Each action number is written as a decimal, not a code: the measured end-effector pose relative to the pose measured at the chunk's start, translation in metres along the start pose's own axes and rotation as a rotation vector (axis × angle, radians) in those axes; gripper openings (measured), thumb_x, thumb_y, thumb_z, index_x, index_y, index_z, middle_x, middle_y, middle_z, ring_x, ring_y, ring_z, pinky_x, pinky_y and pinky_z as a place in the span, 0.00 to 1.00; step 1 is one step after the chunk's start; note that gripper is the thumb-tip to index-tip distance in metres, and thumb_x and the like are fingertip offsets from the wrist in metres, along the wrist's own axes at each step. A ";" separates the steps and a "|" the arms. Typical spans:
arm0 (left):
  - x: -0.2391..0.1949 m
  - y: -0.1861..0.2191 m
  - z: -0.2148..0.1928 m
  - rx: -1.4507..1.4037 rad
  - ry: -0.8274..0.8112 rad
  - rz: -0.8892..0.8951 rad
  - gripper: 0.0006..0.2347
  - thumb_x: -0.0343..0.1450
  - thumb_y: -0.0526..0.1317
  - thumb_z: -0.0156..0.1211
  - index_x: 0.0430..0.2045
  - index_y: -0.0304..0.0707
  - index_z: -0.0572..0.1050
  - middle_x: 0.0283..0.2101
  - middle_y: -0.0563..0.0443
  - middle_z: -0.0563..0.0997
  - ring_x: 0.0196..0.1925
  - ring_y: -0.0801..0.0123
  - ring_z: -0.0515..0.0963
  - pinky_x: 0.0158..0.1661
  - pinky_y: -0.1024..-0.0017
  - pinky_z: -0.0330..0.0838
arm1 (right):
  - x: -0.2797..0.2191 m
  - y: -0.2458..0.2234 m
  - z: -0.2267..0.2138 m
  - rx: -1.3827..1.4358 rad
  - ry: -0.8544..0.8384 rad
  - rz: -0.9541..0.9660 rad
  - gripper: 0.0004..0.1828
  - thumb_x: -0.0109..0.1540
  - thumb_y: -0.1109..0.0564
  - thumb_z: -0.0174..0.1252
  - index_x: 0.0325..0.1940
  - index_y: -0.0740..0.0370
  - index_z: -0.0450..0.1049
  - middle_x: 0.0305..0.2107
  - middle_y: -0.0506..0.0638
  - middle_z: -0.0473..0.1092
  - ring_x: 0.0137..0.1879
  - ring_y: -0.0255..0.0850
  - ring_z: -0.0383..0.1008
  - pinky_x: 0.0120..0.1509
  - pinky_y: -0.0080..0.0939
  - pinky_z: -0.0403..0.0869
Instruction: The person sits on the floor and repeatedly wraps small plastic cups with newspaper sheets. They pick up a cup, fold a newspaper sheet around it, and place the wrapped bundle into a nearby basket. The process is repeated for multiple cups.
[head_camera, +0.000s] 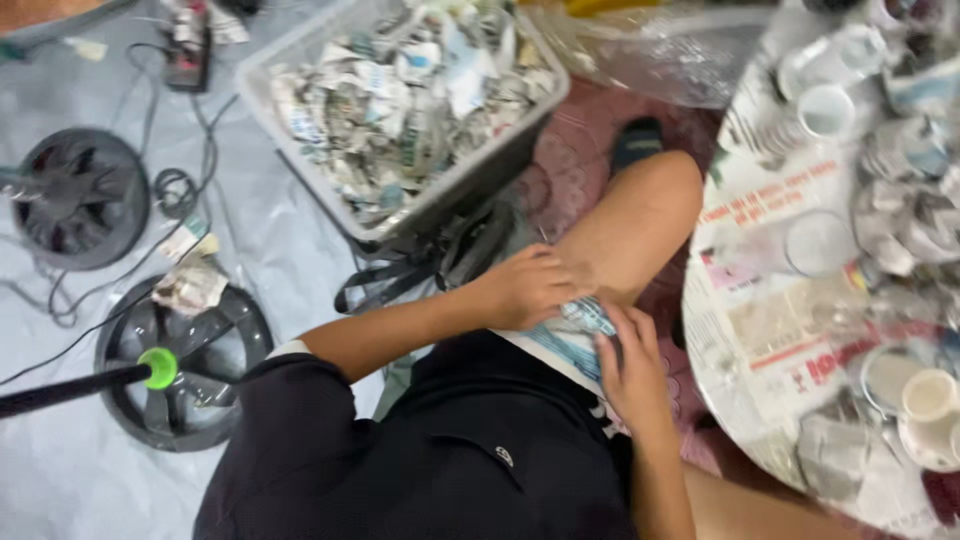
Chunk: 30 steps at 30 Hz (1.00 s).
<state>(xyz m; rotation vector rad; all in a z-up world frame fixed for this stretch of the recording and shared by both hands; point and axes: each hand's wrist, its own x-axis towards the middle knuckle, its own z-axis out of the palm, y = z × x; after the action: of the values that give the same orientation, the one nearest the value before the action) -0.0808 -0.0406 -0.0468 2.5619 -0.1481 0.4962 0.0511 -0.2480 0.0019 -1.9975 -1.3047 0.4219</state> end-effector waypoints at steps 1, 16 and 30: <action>-0.004 0.001 -0.001 0.011 -0.018 -0.019 0.15 0.66 0.39 0.67 0.46 0.47 0.82 0.43 0.51 0.78 0.52 0.58 0.76 0.62 0.51 0.62 | 0.001 -0.002 0.003 0.003 -0.004 0.016 0.26 0.65 0.59 0.59 0.68 0.65 0.67 0.56 0.63 0.67 0.62 0.57 0.70 0.64 0.49 0.69; -0.036 -0.004 0.007 -0.067 0.079 -0.041 0.08 0.66 0.44 0.69 0.36 0.51 0.85 0.48 0.56 0.83 0.51 0.63 0.78 0.57 0.60 0.65 | 0.011 -0.010 0.019 0.067 -0.069 0.029 0.24 0.56 0.60 0.68 0.55 0.63 0.72 0.50 0.59 0.73 0.54 0.51 0.76 0.56 0.44 0.73; -0.042 0.016 0.011 -0.120 0.002 -0.158 0.21 0.64 0.38 0.70 0.54 0.48 0.79 0.42 0.52 0.78 0.47 0.60 0.76 0.48 0.63 0.69 | -0.008 -0.004 0.031 0.044 -0.024 0.058 0.25 0.60 0.56 0.65 0.60 0.65 0.71 0.51 0.61 0.70 0.54 0.53 0.75 0.55 0.47 0.73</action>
<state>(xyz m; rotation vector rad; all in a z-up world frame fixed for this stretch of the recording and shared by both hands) -0.1199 -0.0596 -0.0636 2.4314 0.0253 0.4170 0.0264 -0.2422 -0.0174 -2.0032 -1.2432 0.4993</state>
